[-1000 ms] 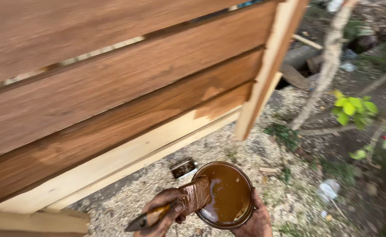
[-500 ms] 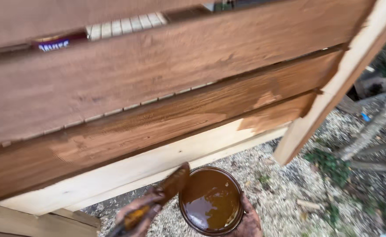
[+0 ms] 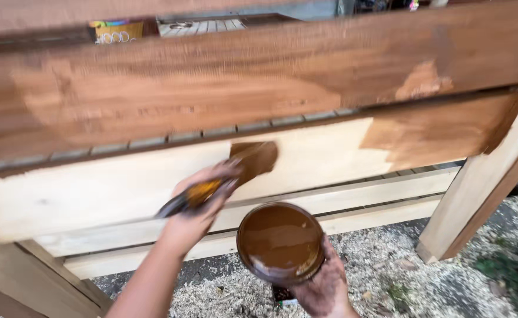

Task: The person applies brown wood stain to a wooden headboard using a brush. They dip the brush into a small container, then into a larger can, and continue brushing the stain onto the slats and frame of the headboard.

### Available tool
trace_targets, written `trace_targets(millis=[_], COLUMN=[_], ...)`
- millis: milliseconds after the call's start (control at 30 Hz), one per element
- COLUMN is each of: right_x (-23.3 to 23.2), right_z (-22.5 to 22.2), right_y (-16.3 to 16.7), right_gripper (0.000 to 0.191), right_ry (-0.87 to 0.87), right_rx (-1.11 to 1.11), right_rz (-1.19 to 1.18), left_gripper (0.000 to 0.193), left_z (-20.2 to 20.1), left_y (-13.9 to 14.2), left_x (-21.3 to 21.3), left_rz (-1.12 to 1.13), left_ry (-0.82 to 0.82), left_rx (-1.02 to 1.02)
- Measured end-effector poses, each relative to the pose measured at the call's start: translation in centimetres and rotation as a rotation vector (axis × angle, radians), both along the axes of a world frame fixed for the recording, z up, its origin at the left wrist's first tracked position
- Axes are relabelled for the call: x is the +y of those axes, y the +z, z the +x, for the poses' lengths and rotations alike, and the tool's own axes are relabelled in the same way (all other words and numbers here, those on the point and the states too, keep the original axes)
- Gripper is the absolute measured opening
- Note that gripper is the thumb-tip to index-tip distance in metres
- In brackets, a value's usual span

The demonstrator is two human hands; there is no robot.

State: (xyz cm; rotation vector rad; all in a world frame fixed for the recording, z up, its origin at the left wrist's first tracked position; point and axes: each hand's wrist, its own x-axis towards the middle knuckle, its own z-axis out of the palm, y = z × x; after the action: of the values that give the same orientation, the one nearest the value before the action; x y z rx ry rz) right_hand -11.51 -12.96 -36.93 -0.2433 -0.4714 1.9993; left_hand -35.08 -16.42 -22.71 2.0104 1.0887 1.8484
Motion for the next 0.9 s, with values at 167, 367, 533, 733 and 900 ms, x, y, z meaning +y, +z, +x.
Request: trace_targets(millis=[167, 367, 533, 733, 900], right_x=[1.2, 0.4, 0.0, 0.1, -0.1], right_z=[-0.8, -1.8, -3.0, -5.6, -6.0], right_y=[-0.4, 1.7, 2.5, 2.7, 2.3], right_gripper=[0.045, 0.052, 0.053, 0.043, 0.047], right_ry=[0.044, -0.009, 0.047, -0.017, 0.033], right_rx=[0.118, -0.105, -0.047, -0.003, -0.053], right_rz=[0.075, -0.259, -0.276, -0.139, -0.239], left_gripper=[0.019, 0.023, 0.022, 0.02, 0.013], left_z=[8.8, 11.9, 1.4, -11.3, -13.5], left_y=[0.2, -0.3, -1.6, -3.2, -4.2], left_x=[5.4, 7.6, 1.6, -10.1, -14.4], left_rz=[0.329, 0.308, 0.248, 0.251, 0.473], left_ry=[-0.131, 0.038, 0.502, 0.644, 1.19], left_rx=[-0.046, 0.082, 0.217, -0.054, 0.187])
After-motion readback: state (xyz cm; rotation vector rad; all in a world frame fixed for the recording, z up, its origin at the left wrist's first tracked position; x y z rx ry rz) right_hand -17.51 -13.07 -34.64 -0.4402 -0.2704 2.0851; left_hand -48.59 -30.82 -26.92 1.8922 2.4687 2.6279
